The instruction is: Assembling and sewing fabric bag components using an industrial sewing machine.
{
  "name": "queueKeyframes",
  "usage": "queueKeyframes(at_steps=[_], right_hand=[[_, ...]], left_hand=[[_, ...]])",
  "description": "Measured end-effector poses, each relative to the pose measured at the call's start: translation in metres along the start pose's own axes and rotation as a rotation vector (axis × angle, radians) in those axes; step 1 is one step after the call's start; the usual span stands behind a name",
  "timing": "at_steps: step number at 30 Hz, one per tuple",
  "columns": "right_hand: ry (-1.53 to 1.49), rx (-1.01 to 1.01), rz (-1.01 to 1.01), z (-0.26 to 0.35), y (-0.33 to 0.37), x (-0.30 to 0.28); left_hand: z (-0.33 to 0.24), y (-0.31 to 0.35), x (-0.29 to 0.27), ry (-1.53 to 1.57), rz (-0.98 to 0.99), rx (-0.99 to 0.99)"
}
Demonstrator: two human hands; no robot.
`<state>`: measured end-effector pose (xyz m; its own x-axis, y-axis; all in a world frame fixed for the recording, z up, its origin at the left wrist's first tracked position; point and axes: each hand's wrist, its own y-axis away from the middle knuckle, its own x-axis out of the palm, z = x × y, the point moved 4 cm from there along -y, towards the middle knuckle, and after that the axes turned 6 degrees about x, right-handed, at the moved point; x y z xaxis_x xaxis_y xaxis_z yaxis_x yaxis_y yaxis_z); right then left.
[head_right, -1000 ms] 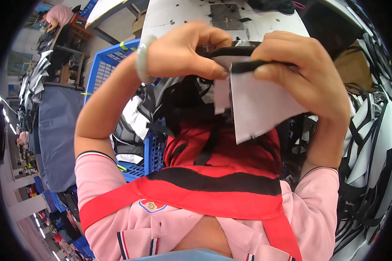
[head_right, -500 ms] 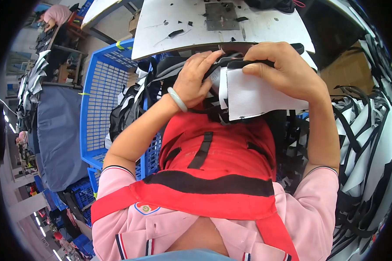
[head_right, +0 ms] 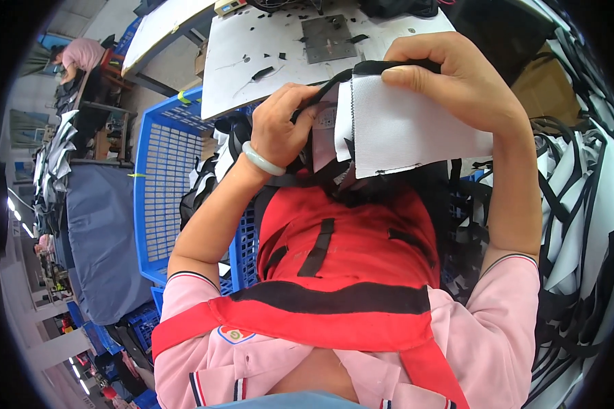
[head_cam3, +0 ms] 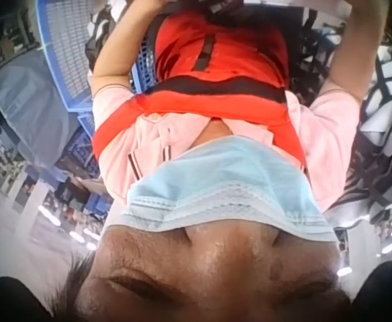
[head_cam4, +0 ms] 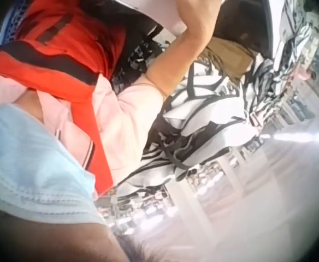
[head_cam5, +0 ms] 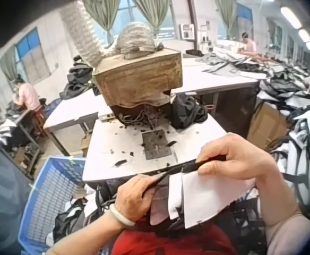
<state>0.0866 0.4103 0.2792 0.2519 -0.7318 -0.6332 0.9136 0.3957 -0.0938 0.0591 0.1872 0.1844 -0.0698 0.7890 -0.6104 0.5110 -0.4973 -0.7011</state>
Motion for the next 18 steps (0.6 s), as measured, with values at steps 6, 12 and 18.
queueKeyframes(at_steps=[6, 12, 18], right_hand=[[-0.052, 0.001, 0.050, -0.011, -0.008, 0.003], [-0.161, -0.026, 0.072, -0.013, -0.006, -0.013], [-0.112, -0.011, -0.011, -0.044, -0.030, -0.009]], left_hand=[[0.014, 0.001, -0.014, 0.428, 0.099, -0.433], [0.007, -0.048, -0.060, 0.803, 0.560, -0.622], [0.035, -0.058, -0.029, 0.686, 0.449, -0.739]])
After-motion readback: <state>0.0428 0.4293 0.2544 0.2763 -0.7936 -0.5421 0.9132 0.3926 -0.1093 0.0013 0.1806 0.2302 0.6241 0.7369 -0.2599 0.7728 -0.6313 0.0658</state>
